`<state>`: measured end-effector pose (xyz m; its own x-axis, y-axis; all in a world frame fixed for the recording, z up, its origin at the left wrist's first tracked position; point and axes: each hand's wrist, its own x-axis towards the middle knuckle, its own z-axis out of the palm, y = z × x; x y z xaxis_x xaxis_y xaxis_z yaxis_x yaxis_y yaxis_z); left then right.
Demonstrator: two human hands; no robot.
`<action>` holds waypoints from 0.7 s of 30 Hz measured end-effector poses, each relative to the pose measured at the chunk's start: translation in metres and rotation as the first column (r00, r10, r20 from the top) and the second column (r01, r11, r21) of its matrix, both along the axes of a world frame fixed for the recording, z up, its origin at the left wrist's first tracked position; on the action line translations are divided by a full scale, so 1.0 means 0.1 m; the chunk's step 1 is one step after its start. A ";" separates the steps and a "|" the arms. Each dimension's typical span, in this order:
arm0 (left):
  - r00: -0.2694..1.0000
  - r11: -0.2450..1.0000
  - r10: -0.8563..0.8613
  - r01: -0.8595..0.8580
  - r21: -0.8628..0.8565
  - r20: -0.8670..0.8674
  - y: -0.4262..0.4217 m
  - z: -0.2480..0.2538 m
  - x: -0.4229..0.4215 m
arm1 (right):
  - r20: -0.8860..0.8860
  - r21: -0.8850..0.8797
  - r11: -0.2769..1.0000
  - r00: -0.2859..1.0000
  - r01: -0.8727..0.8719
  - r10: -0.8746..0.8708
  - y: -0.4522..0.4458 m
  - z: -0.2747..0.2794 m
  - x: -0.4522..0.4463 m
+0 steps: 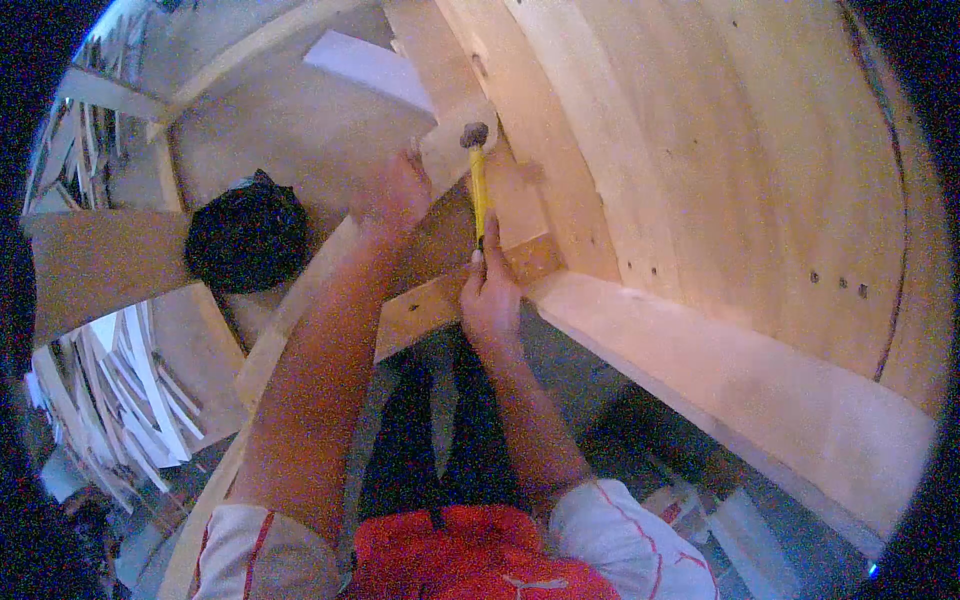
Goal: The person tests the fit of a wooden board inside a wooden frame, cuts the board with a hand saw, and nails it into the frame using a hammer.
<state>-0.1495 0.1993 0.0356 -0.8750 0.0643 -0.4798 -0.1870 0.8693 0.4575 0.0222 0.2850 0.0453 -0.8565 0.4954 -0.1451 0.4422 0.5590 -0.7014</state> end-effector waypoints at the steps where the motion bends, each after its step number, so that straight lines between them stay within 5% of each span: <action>1: 1.000 1.000 -0.011 0.011 -0.011 -0.007 0.00 -0.03 0.00 | 0.000 0.004 1.000 1.000 0.001 -0.001 0.01 0.05 -0.01; 4: 0.996 0.993 -0.077 0.072 -0.094 -0.048 0.01 -0.22 -0.10 | -0.068 -0.065 0.995 0.994 0.081 -0.085 0.01 0.16 0.09; 8: 0.999 0.999 -0.030 0.029 -0.016 -0.026 0.02 -0.20 0.00 | -0.054 0.165 0.985 0.997 -0.051 0.061 0.11 -0.19 0.06; 11: 0.995 0.996 -0.066 0.062 -0.061 -0.069 0.03 -0.35 -0.04 | -0.038 -0.065 0.996 0.997 0.062 -0.065 0.12 -0.04 0.08; 13: 0.994 0.998 -0.047 0.041 -0.057 -0.102 0.02 -0.36 -0.07 | -0.251 -0.007 0.998 0.966 0.057 -0.057 0.08 -0.05 0.13; 15: 0.997 1.000 -0.025 0.024 -0.015 -0.070 0.02 -0.34 0.00 | -0.218 0.023 0.999 0.976 0.031 -0.026 0.05 -0.08 0.18; 17: 0.997 1.000 -0.029 0.029 0.006 -0.071 0.07 -0.31 -0.02 | 0.027 0.020 0.999 0.999 -0.040 0.039 0.08 -0.09 0.02; 21: 0.995 1.000 0.002 -0.002 -0.006 -0.101 0.00 -0.13 -0.01 | -0.129 -0.047 0.998 0.990 0.049 -0.054 0.05 -0.04 0.06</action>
<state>-0.1509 0.1992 0.0228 -0.9192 0.0596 -0.3893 -0.1419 0.8720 0.4685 0.0280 0.2902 0.0411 -0.8430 0.5350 -0.0566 0.3729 0.5052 -0.7783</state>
